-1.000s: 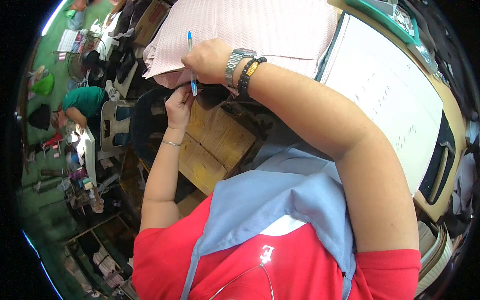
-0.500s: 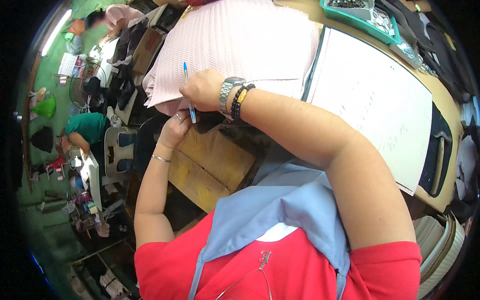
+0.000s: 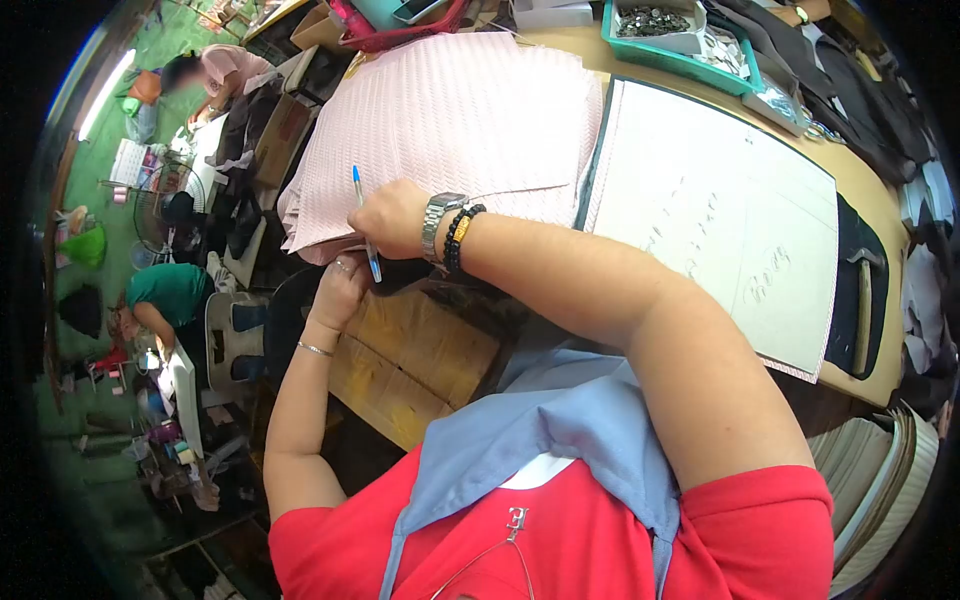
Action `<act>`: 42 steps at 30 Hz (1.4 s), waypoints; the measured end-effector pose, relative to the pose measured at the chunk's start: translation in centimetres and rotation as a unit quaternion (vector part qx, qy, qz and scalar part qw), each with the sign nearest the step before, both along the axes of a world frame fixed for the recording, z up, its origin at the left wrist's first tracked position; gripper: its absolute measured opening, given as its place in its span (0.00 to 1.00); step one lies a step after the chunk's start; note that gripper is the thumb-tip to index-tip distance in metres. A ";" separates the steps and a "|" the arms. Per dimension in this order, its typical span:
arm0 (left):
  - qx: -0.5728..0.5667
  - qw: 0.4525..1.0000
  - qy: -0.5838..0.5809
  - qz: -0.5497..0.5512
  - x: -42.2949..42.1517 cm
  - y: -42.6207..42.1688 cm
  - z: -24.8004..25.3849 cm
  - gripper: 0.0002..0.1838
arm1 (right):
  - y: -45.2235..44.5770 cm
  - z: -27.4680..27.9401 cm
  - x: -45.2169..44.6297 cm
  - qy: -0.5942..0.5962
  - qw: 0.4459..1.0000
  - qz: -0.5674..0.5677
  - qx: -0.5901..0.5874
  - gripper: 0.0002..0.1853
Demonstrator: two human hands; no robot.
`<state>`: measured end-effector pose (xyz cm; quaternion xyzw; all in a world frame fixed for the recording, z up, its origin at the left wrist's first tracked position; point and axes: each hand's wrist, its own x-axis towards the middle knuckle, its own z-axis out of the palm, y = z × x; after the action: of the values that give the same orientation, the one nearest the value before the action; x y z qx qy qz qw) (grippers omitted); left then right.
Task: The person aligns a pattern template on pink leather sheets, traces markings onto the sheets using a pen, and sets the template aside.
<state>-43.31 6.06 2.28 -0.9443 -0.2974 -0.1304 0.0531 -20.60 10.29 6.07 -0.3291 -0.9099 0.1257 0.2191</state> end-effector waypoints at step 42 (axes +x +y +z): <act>-0.237 0.749 -0.557 0.267 5.5 -6.3 -7.2 0.11 | -3.6 -2.5 0.5 0.004 0.998 0.062 0.015 0.06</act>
<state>-37.79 -0.26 -4.91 -0.5681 -0.5358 -0.5395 -0.3150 -20.05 6.64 3.55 -0.2688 -0.9293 0.1269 0.2193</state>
